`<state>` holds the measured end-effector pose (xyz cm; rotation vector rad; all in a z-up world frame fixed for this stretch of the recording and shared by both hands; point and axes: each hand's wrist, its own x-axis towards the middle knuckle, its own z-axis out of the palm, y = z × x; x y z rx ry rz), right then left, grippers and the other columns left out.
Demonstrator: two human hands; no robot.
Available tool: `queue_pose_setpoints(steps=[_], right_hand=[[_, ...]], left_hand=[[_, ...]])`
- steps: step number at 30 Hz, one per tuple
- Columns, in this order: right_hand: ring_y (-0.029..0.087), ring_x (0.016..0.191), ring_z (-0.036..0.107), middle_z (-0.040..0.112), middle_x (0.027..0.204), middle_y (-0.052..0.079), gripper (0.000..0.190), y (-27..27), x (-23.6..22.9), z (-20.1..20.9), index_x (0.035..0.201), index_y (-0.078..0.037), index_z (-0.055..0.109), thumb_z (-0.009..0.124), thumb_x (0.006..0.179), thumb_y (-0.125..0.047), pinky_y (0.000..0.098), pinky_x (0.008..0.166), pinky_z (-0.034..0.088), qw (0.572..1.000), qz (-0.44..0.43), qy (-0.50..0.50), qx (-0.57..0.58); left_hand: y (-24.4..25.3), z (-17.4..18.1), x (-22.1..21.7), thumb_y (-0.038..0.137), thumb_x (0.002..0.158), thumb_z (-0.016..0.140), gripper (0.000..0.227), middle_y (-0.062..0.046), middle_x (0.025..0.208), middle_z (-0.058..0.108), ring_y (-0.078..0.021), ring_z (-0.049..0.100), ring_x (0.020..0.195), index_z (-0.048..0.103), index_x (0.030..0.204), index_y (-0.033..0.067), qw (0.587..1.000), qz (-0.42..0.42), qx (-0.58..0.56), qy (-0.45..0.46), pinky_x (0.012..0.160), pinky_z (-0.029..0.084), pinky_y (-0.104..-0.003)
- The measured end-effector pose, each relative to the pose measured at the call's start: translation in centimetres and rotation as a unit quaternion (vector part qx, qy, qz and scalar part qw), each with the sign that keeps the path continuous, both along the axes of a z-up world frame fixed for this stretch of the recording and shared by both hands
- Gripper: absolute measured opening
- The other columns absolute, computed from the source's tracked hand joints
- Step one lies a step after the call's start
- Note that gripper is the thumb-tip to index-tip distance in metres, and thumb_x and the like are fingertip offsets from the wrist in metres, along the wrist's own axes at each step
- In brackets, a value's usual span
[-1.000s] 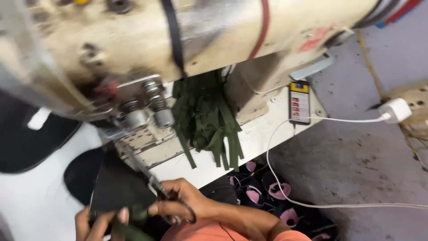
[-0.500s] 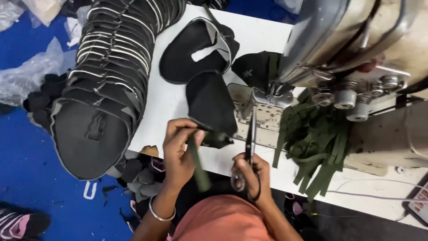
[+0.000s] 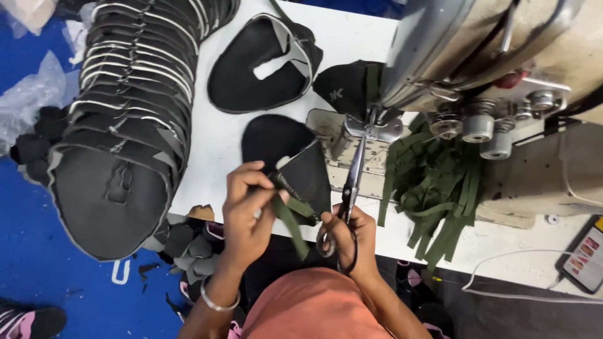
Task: The person uses scissors to trim excess green fabric straps from black shoe uppers. They handle the shoes one at a time, cutting the straps and placing the finished items on a nearby pile.
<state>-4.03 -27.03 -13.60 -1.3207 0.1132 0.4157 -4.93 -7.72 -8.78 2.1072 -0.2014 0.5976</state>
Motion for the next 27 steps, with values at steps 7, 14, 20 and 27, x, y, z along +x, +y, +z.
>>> queue_pose_setpoints(steps=[7, 14, 20, 27], right_hand=[[0.009, 0.047, 0.058, 0.064, 0.063, 0.004, 0.013, -0.4, 0.6, -0.9, 0.088, 0.000, 0.065, 0.067, 0.096, -0.011, 0.0243, 0.044, 0.046, 0.997, -0.048, -0.053, -0.024], [0.007, 0.050, 0.057, 0.066, 0.065, 0.003, 0.014, -0.5, -0.5, -2.2, 0.090, 0.001, 0.066, 0.067, 0.098, -0.012, 0.0222, 0.046, 0.045, 0.996, -0.055, -0.065, -0.034], [0.008, 0.055, 0.057, 0.065, 0.069, 0.002, 0.029, -7.3, -2.9, -2.1, 0.095, 0.000, 0.068, 0.072, 0.089, -0.027, 0.0232, 0.049, 0.045, 0.986, 0.140, -0.025, -0.089], [0.010, 0.067, 0.057, 0.068, 0.080, 0.007, 0.057, -8.9, -4.9, 1.4, 0.102, 0.006, 0.068, 0.065, 0.099, -0.050, 0.0234, 0.063, 0.044, 0.966, 0.248, 0.037, 0.060]], left_hand=[[-1.1, -1.2, -0.3, 0.009, 0.091, 0.073, 0.014, -0.012, 0.128, 0.052, -0.0306, 0.055, 0.125, 0.072, 0.103, 0.0016, 0.983, 0.028, -0.166, 0.069, 0.094, 0.051, -0.037], [-2.4, -2.0, -0.8, 0.019, 0.078, 0.086, 0.021, -0.012, 0.124, 0.054, -0.0332, 0.049, 0.122, 0.078, 0.095, 0.0101, 0.999, 0.028, 0.026, 0.033, 0.100, 0.043, -0.045], [-1.8, -1.9, -0.5, 0.017, 0.082, 0.087, 0.016, -0.003, 0.108, 0.057, -0.0269, 0.053, 0.111, 0.078, 0.093, 0.0100, 0.998, 0.050, -0.020, 0.037, 0.094, 0.046, -0.040], [-3.0, -1.0, 0.4, 0.016, 0.084, 0.085, 0.014, -0.003, 0.106, 0.057, -0.0287, 0.050, 0.109, 0.077, 0.095, 0.0104, 0.997, 0.071, 0.004, -0.011, 0.093, 0.044, -0.041]])
